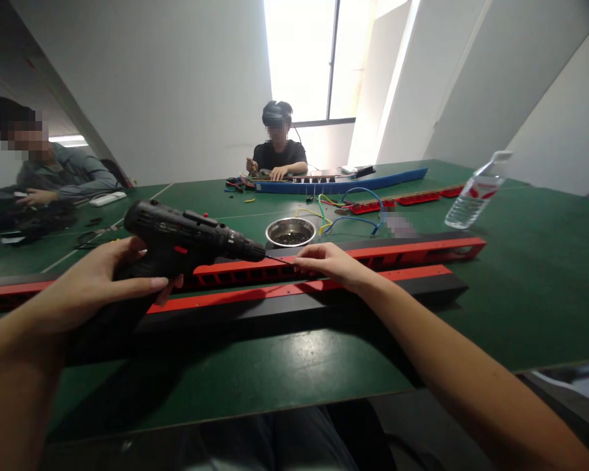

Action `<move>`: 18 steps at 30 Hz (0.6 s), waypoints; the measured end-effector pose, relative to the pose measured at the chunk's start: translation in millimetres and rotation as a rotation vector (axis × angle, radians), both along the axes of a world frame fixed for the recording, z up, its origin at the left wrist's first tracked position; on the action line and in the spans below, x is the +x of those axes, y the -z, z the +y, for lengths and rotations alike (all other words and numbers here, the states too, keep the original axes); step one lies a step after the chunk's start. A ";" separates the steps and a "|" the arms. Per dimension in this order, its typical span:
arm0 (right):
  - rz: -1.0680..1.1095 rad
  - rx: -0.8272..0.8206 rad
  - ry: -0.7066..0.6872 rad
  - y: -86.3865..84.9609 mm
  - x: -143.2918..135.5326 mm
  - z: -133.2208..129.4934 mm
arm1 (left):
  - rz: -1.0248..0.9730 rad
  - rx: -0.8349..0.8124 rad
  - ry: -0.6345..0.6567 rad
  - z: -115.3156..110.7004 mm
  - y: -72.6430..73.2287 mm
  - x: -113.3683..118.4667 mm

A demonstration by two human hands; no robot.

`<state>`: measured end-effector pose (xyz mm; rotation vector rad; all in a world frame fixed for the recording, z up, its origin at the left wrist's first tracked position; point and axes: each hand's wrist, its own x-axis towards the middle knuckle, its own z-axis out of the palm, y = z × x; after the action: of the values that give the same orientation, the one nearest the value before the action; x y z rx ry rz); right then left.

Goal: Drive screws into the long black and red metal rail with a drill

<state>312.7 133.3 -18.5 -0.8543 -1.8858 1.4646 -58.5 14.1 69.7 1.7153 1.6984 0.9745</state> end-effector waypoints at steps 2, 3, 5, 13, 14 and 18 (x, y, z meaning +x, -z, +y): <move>-0.097 0.080 -0.083 -2.6 1.2 -1.9 | 0.060 0.026 0.048 0.0 -17.2 -3.6; -0.142 0.102 -0.121 -3.6 1.9 -2.5 | 0.091 0.025 0.075 -0.3 -25.0 -2.8; -0.214 0.129 -0.193 -4.6 2.8 -3.1 | 0.148 0.001 0.133 -1.3 -39.1 3.0; -0.278 0.156 -0.299 -3.5 2.4 -3.9 | 0.383 -0.051 0.292 10.7 -83.7 22.4; -0.268 0.153 -0.309 -3.5 2.0 -4.0 | 0.413 -0.063 0.291 14.8 -90.2 24.9; -0.218 0.189 -0.298 -3.8 0.8 -5.3 | 0.301 -0.158 0.165 30.2 -120.6 53.2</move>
<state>313.4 128.0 -14.6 -0.6878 -2.3558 1.3745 -5.3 44.4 190.3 1.9324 1.7289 0.5133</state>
